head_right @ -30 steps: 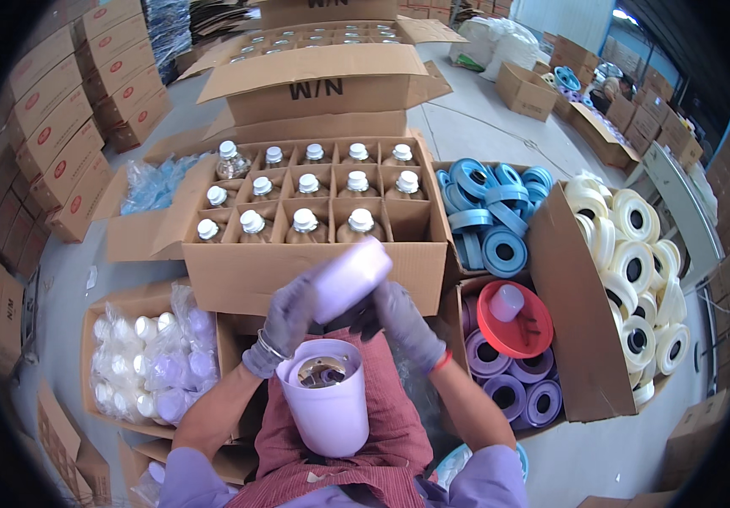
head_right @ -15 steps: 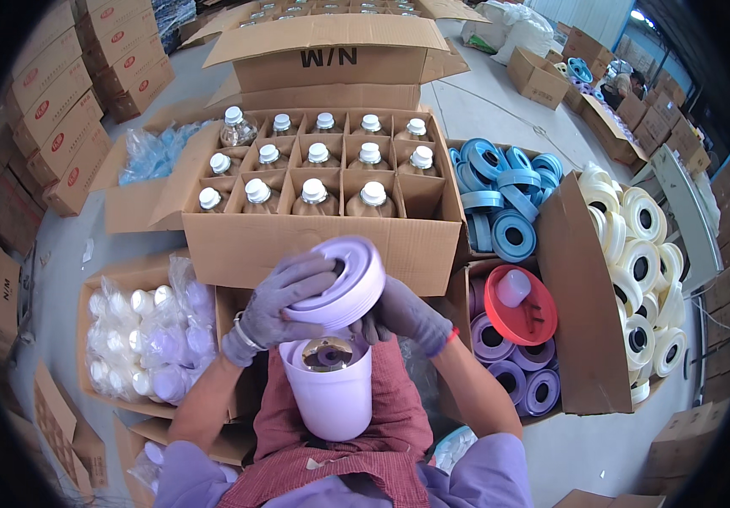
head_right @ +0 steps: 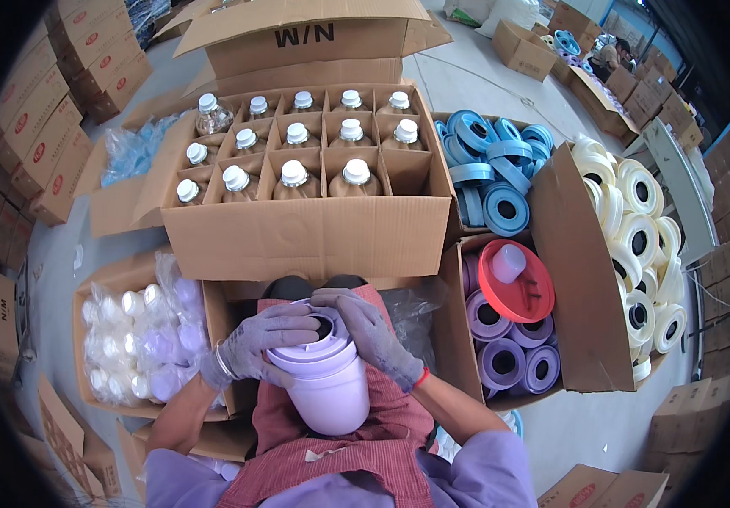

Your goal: The person assembles thermos flasks by placing glass liners into plastic bodies, adding foam insulation, and securing lids. They handle multiple components including glass liners, plastic bodies, foam rings, and lids, organizing them into boxes.

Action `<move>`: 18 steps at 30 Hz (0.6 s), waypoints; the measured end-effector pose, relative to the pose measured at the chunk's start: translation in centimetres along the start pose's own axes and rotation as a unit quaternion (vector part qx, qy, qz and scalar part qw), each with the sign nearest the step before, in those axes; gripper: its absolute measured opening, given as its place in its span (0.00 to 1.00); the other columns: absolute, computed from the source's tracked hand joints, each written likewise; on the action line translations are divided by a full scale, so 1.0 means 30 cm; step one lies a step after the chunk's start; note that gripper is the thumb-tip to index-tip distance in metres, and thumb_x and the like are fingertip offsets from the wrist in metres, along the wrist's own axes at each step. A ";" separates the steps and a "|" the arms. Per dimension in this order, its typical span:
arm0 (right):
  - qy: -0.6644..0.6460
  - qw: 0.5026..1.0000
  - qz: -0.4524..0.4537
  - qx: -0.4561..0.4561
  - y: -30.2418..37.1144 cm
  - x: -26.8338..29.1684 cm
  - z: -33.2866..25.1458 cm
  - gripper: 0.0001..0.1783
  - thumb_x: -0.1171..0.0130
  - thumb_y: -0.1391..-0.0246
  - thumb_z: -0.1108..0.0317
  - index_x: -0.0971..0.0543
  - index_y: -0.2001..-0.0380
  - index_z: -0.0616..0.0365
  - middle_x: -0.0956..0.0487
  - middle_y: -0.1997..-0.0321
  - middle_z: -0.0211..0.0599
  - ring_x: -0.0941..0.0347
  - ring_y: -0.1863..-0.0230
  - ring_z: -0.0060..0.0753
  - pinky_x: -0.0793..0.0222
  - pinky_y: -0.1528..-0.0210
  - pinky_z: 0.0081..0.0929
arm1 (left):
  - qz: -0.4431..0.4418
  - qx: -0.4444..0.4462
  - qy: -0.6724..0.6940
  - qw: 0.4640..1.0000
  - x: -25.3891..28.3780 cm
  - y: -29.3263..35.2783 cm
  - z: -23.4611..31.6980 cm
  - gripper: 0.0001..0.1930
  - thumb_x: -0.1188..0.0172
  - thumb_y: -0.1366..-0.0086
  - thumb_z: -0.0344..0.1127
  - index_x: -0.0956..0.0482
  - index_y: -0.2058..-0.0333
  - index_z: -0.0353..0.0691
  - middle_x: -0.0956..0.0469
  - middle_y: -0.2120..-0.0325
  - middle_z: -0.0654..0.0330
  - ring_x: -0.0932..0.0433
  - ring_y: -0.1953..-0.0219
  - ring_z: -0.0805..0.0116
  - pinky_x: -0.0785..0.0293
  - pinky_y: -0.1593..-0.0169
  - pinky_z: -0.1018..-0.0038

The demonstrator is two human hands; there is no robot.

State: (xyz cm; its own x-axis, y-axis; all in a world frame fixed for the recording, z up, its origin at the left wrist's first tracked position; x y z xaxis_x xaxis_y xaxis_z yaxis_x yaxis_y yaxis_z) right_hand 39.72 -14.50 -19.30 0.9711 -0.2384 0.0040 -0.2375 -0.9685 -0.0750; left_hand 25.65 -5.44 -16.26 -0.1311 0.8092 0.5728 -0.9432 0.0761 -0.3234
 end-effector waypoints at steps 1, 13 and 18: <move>-0.058 0.998 -0.011 -0.021 -0.007 -0.011 0.040 0.21 0.64 0.31 0.68 0.26 0.46 0.67 0.27 0.41 0.47 0.32 0.38 0.40 0.39 0.34 0.33 | 0.016 0.009 -0.039 0.999 -0.004 -0.002 0.029 0.40 0.29 0.54 0.61 0.23 0.46 0.40 0.23 0.48 0.55 0.32 0.38 0.51 0.42 0.33 0.52; -0.298 0.945 -0.133 0.010 0.009 -0.063 0.123 0.31 0.73 0.28 0.55 0.23 0.50 0.69 0.28 0.39 0.47 0.35 0.35 0.42 0.48 0.29 0.36 | 0.134 0.034 -0.220 0.966 -0.083 -0.024 0.214 0.24 0.44 0.36 0.54 0.21 0.56 0.36 0.20 0.56 0.54 0.25 0.47 0.50 0.32 0.40 0.53; -0.073 0.997 0.021 0.010 0.159 0.045 -0.001 0.28 0.68 0.28 0.57 0.22 0.51 0.68 0.27 0.39 0.49 0.34 0.36 0.42 0.46 0.30 0.35 | 0.137 0.009 0.126 0.982 -0.080 -0.041 0.031 0.13 0.50 0.31 0.36 0.20 0.57 0.35 0.19 0.57 0.52 0.23 0.48 0.56 0.32 0.39 0.61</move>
State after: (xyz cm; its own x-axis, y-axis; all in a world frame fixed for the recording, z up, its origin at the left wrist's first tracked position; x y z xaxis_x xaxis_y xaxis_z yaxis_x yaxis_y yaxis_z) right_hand 39.90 -19.45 -19.62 0.9536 -0.2640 -0.1444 -0.2786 -0.9560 -0.0922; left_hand 26.84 -8.02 -16.56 -0.3026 0.9168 0.2604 -0.8887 -0.1726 -0.4249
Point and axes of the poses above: each hand's wrist, its own y-axis away from the middle knuckle, its own x-axis out of the back of the hand, z = x × y, the point moved 7 cm from there along -y, towards the middle knuckle
